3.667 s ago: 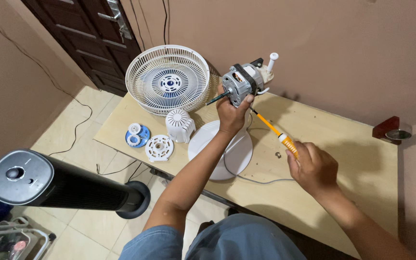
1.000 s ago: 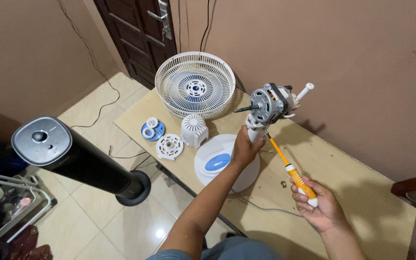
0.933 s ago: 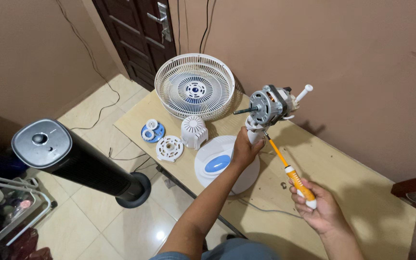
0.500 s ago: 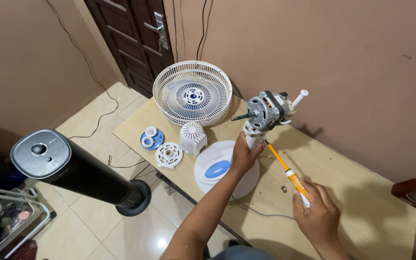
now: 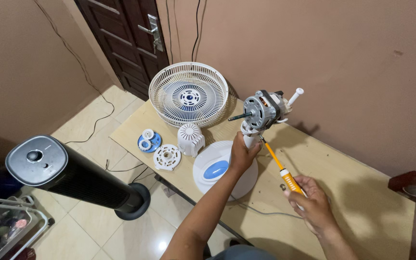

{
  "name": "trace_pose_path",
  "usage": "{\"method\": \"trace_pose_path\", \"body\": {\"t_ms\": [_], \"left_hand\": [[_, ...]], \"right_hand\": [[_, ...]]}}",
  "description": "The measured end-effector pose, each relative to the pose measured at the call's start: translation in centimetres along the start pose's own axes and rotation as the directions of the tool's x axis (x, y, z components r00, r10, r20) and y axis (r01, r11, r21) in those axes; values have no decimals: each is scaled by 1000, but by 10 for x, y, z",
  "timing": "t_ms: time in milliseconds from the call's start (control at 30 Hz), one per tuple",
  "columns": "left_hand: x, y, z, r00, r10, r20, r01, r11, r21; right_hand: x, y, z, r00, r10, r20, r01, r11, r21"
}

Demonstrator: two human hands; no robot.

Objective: The person uses a screwdriver to tighten screws on the motor housing of a disassembled pedestal fan. The person holds the motor assembly with one hand and turns the screwdriver with the other, working on the junction between the motor and the fan stand.

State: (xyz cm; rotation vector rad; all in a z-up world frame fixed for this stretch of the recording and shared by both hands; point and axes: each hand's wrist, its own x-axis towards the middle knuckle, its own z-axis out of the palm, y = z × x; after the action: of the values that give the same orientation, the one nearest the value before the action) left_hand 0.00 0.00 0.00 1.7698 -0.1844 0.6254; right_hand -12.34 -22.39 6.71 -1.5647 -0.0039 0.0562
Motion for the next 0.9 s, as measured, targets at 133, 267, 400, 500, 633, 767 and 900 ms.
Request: {"method": "trace_pose_path", "body": {"t_ms": [133,267,400,500,633,767,900], "left_hand": [[2,0,-1,1000,-9,-1,9,1000,10],[-1,2,1,1000,-18,-11,18,1000,-7],[0,-1,1,999,41,-20,-41,999,27],[0,-4,3,1000,-3,-24,4,1000,24],[-1,-7,4,1000,-13,-20,14,999,52],[0,-6,3,1000,-13,-16,14,1000,28],[1,-4,1,1000,-1,-14,1,999,35]], "right_hand": [[-21,-30,23,790,-607,89,448,473,-759],[-31,-45,32,813,-582,5,274,376,-885],[-24,-29,24,882,-467,-61,302,661,-687],[-4,-11,4,964,235,-125,-236,972,8],[11,5,-21,866,463,189,-486,686,543],[11,9,-19,932,350,95,-362,888,285],[0,-5,2,998,1,-62,-19,957,-291]]}}
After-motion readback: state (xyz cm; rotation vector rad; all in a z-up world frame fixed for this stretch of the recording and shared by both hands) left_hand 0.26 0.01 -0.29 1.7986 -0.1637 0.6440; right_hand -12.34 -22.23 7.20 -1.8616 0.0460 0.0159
